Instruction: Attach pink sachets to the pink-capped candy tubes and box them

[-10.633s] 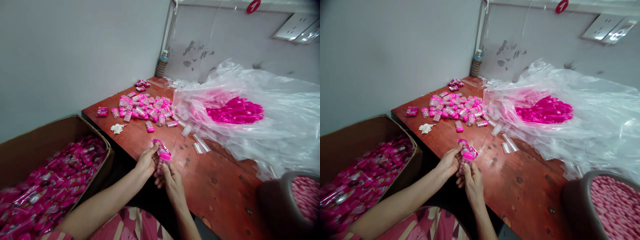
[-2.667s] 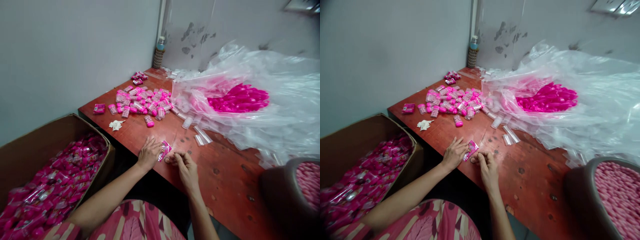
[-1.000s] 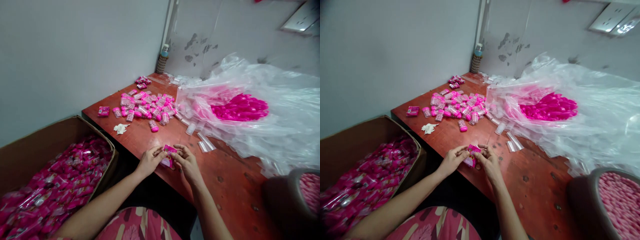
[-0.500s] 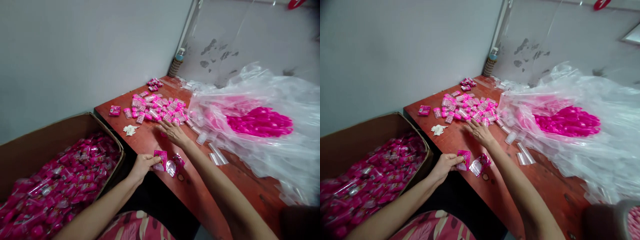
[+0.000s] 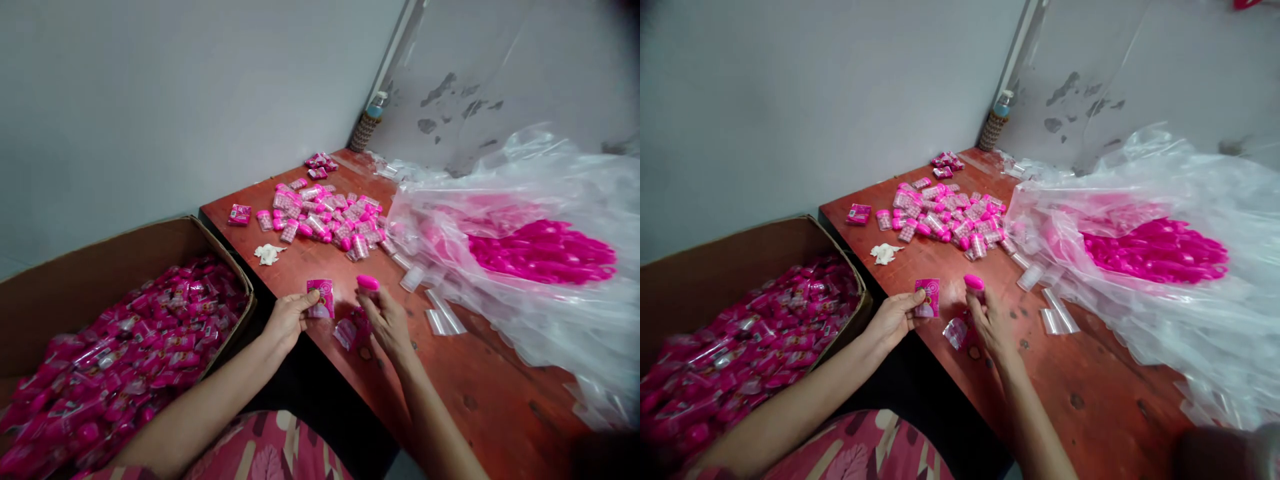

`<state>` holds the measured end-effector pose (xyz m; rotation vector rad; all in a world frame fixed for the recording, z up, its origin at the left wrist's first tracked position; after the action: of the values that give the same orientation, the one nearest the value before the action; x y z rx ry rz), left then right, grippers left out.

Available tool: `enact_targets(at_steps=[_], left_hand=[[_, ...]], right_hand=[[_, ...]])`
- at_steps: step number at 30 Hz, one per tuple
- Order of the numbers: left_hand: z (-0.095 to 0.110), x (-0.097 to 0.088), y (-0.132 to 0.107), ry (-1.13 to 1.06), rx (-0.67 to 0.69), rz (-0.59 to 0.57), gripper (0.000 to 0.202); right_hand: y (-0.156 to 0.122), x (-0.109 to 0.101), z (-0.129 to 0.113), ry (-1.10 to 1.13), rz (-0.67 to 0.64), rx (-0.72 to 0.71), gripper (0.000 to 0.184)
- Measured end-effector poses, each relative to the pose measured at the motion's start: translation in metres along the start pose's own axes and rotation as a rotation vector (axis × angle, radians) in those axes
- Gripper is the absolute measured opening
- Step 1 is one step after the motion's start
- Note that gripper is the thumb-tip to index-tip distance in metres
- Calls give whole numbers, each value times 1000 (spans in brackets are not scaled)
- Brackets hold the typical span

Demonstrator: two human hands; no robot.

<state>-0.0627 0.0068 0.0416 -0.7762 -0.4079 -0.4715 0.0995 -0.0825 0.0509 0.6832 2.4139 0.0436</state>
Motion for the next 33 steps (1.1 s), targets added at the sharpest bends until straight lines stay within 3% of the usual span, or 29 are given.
enact_targets(at_steps=[3,6,10,17,22,28,33], left_hand=[[-6,6,5,-31,8,27,25],[-15,17,5,-50,0,28,26],[-24,34,0,-91,-9,-24,23],[-26,51,-6,-158,-19,37,15],[-34,59,-7,-181,-48,22,16],[-43,61,-9,-190,-22,-43,19],[-47,61,-10,-129,8,-92,26]], right_hand=[[-51,4,-13,498,-28,263,19],[-79,10,-21,721,7,380,17],[-80,6,-23,782,153,381,16],[-97,7,-36,767,6,390,21],[-103,22,-41,680,39,445,24],[-97,25,-37,657,113,448,28],[-95,27,-32,787,70,444,27]])
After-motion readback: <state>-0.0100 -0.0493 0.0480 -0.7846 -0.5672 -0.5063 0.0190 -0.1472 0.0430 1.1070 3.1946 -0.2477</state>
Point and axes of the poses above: each hand's wrist, its own y-axis towards the middle knuckle, its own x-axis out of the palm, z = x × y, the point moved 1 cm from there along y, towards the middle knuckle, and after that the axes turned 5 degrees about y, right-handed, at the moved point
